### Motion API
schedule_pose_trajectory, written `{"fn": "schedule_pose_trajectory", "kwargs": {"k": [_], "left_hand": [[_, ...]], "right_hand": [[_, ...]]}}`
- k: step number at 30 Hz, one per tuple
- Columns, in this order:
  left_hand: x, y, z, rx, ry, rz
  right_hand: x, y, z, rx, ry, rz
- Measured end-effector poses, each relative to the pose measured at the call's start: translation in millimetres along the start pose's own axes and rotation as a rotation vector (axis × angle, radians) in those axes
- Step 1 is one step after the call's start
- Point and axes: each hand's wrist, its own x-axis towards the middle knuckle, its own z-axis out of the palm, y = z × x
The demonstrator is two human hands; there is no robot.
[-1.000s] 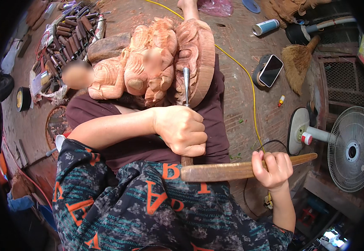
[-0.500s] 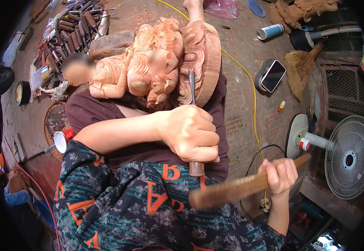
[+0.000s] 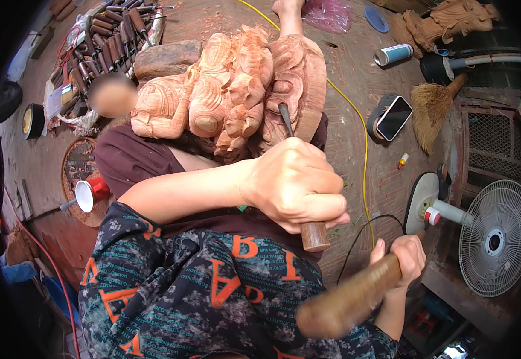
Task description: The person is carving a wooden sculpture of a reclining figure using a chisel and a wooden mallet. They repeatedly strike the chisel to shape the wood, occasionally pausing to select a different tool from a nearby collection.
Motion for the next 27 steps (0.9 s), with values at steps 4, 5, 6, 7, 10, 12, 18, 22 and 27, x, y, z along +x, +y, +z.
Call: {"fn": "schedule_pose_trajectory", "kwargs": {"k": [4,5,6,7,10,12,18,22,27], "left_hand": [[8.2,-1.9,5.8,0.02,0.081,-0.06],[10.3,-3.9,8.6,0.014,0.112,-0.073],[12.6,-3.8,9.3,0.113,0.111,-0.001],[14.4,-2.0,11.9,0.209,0.109,0.067],[22.0,3.7,25.9,0.225,0.14,0.083],[24.9,7.8,32.2,0.121,0.159,-0.005],[8.1,5.8,24.5,0.085,0.047,-0.042],[-0.2,6.4,19.4,0.061,-0.003,0.016],[-10.0,5.2,11.1,0.038,-0.104,0.108]], "right_hand": [[17.2,-7.1,-1.1,-0.193,-0.116,0.085],[17.0,-8.2,-3.2,-0.205,-0.165,0.156],[13.5,-8.0,-0.7,-0.101,-0.102,0.224],[4.7,-6.3,5.6,0.004,-0.042,0.296],[-13.0,1.6,8.1,0.263,0.023,0.446],[-16.1,3.3,7.2,0.31,0.018,0.51],[-11.9,-3.6,12.7,0.345,-0.013,0.569],[0.2,-13.1,12.9,0.333,-0.029,0.441],[10.9,-0.8,14.6,0.111,-0.008,0.031]]}}
